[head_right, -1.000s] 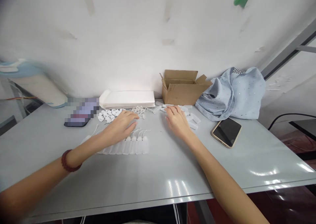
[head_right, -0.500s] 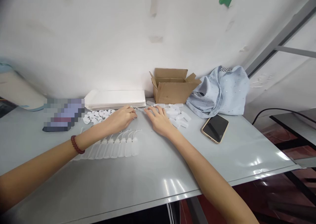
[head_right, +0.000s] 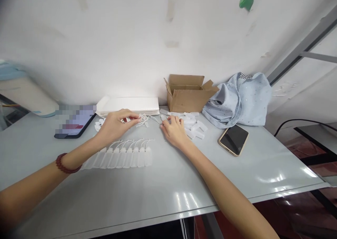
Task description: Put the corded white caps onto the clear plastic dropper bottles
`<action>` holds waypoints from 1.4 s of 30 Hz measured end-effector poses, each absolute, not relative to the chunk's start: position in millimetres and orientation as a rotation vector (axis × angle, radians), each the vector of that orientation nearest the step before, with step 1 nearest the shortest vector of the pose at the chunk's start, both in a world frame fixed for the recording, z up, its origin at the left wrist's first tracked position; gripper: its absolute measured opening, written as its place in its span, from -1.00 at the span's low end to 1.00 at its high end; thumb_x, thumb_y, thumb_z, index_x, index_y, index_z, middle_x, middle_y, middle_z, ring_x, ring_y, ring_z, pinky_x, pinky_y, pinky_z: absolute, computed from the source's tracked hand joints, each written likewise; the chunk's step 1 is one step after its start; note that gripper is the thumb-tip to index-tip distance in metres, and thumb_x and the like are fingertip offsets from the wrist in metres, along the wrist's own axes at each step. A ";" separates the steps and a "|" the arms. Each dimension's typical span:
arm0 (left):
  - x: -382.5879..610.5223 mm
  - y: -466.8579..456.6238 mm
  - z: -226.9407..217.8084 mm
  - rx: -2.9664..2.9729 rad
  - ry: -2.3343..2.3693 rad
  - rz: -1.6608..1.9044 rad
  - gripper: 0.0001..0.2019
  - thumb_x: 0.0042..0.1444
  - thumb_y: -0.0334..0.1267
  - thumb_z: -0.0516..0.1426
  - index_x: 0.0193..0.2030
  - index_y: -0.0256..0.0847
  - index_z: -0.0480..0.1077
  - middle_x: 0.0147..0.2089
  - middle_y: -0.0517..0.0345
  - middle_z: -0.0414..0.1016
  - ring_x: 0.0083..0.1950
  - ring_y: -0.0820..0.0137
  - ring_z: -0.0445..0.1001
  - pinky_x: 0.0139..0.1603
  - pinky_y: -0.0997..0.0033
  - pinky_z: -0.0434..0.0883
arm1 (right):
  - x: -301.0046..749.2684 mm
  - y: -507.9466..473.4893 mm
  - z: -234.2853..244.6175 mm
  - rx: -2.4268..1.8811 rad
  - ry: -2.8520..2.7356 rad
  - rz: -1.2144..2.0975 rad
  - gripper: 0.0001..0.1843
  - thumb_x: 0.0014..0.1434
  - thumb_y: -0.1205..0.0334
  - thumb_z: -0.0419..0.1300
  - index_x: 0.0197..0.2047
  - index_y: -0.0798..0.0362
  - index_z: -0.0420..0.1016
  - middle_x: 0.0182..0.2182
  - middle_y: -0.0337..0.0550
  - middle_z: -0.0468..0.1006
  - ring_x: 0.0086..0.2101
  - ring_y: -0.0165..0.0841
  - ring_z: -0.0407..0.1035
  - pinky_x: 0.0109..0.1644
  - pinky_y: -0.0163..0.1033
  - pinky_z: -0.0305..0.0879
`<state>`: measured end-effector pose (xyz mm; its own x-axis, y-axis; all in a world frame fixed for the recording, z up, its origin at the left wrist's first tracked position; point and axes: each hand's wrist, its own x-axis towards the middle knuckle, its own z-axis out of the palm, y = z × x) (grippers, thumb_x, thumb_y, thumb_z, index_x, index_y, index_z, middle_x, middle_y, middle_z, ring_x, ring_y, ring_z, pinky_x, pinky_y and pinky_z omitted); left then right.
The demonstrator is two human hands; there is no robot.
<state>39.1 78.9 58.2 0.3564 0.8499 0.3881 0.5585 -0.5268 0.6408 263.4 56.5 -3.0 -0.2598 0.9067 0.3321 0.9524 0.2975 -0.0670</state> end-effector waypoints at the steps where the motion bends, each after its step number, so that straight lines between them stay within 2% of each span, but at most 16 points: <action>1: 36.9 75.0 62.6 2.120 1.268 1.023 -0.86 0.09 -0.20 0.17 -0.33 -0.18 0.54 -0.26 0.12 0.59 -0.26 0.33 0.45 -0.21 0.35 0.38 | 263.3 56.7 -3.5 -1.685 -2.257 -0.214 -0.68 0.33 0.20 -0.08 -0.13 0.08 0.48 -0.07 0.15 0.42 -0.08 -0.06 0.22 -0.05 0.04 0.13; 7: 21.4 50.6 70.6 1.725 1.424 1.010 -0.75 0.02 -0.03 0.22 -0.33 -0.18 0.56 -0.26 0.15 0.59 -0.35 0.37 0.44 -0.39 0.45 0.32 | 265.0 52.4 5.6 -1.703 -2.129 -0.212 -0.81 0.26 0.32 0.00 -0.30 0.10 0.43 -0.26 0.05 0.52 -0.20 -0.13 0.31 -0.15 -0.07 0.15; 10: 13.7 39.6 62.1 1.589 1.442 0.965 -0.73 0.01 0.00 0.21 -0.37 -0.17 0.55 -0.34 0.16 0.56 -0.33 0.34 0.45 -0.43 0.46 0.32 | 259.5 38.0 15.9 -1.651 -2.035 -0.133 -0.86 0.26 0.25 0.05 -0.35 0.06 0.32 -0.37 -0.11 0.51 -0.32 -0.26 0.34 -0.23 -0.19 0.20; 12: 10.7 32.9 55.7 1.478 1.387 0.942 -0.74 -0.02 -0.01 0.24 -0.38 -0.19 0.53 -0.34 0.14 0.56 -0.30 0.34 0.47 -0.36 0.44 0.37 | 251.7 24.7 22.0 -1.513 -1.900 0.080 -0.83 0.24 0.18 0.11 -0.37 0.03 0.27 -0.41 -0.19 0.48 -0.39 -0.33 0.35 -0.31 -0.25 0.23; 15: 10.7 23.2 50.5 1.323 1.243 0.912 -0.74 -0.05 -0.07 0.27 -0.30 -0.21 0.49 -0.31 0.11 0.57 -0.31 0.37 0.49 -0.24 0.37 0.44 | 238.7 7.1 26.7 -1.384 -1.838 0.240 -0.84 0.22 0.12 0.15 -0.22 0.01 0.28 -0.32 -0.15 0.52 -0.34 -0.30 0.42 -0.37 -0.27 0.30; 17: 13.0 17.4 50.6 1.239 1.162 0.902 -0.73 -0.03 -0.09 0.27 -0.25 -0.22 0.48 -0.31 0.10 0.57 -0.33 0.38 0.50 -0.20 0.33 0.46 | 232.3 -0.1 26.2 -1.243 -1.918 0.247 -0.77 0.25 0.15 0.12 -0.05 0.00 0.28 -0.22 -0.09 0.54 -0.28 -0.27 0.47 -0.31 -0.23 0.38; 19: 15.8 12.4 51.9 1.198 1.107 0.901 -0.75 -0.01 -0.11 0.27 -0.26 -0.22 0.48 -0.31 0.09 0.57 -0.33 0.38 0.51 -0.19 0.31 0.47 | 228.7 -3.7 23.8 -1.095 -2.014 0.179 -0.75 0.28 0.21 0.08 0.03 0.01 0.27 -0.20 -0.06 0.55 -0.26 -0.27 0.48 -0.24 -0.18 0.42; 23: 20.2 5.9 52.3 1.238 1.055 0.906 -0.81 0.03 -0.12 0.24 -0.33 -0.21 0.51 -0.41 0.12 0.54 -0.35 0.36 0.50 -0.23 0.31 0.48 | 225.8 -7.0 20.2 -0.948 -2.109 0.057 -0.77 0.29 0.29 0.05 0.03 0.02 0.31 -0.27 -0.06 0.58 -0.30 -0.28 0.49 -0.25 -0.17 0.44; 32: 24.5 -1.0 45.7 1.369 1.162 0.941 -0.81 0.08 -0.12 0.18 -0.31 -0.18 0.53 -0.52 0.24 0.44 -0.46 0.43 0.43 -0.35 0.41 0.45 | 223.3 -11.1 20.0 -0.915 -2.161 -0.004 -0.77 0.27 0.33 0.07 0.01 0.08 0.32 -0.28 -0.02 0.59 -0.32 -0.27 0.48 -0.27 -0.17 0.44; 37: 29.5 -9.5 48.8 1.562 1.197 1.034 -0.82 0.11 -0.17 0.14 -0.33 -0.17 0.53 -0.42 0.18 0.48 -0.47 0.45 0.42 -0.43 0.46 0.44 | 221.9 -14.1 20.2 -0.933 -2.173 0.012 -0.74 0.28 0.31 0.06 0.04 0.07 0.33 -0.30 -0.04 0.59 -0.37 -0.29 0.46 -0.30 -0.18 0.42; 42: 30.1 -12.6 46.0 1.664 1.139 1.063 -0.79 0.15 -0.13 0.11 -0.25 -0.16 0.53 -0.31 0.13 0.49 -0.42 0.43 0.43 -0.47 0.48 0.43 | 220.6 -15.6 21.0 -0.953 -2.165 0.018 -0.74 0.27 0.32 0.06 0.03 0.06 0.32 -0.32 -0.06 0.59 -0.40 -0.29 0.44 -0.32 -0.19 0.42</action>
<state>30.1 -12.6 46.0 0.2286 0.9563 0.1823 0.2482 -0.2383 0.9389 220.6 -15.6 21.0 -0.4355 0.6373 0.6357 0.6264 0.7217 -0.2945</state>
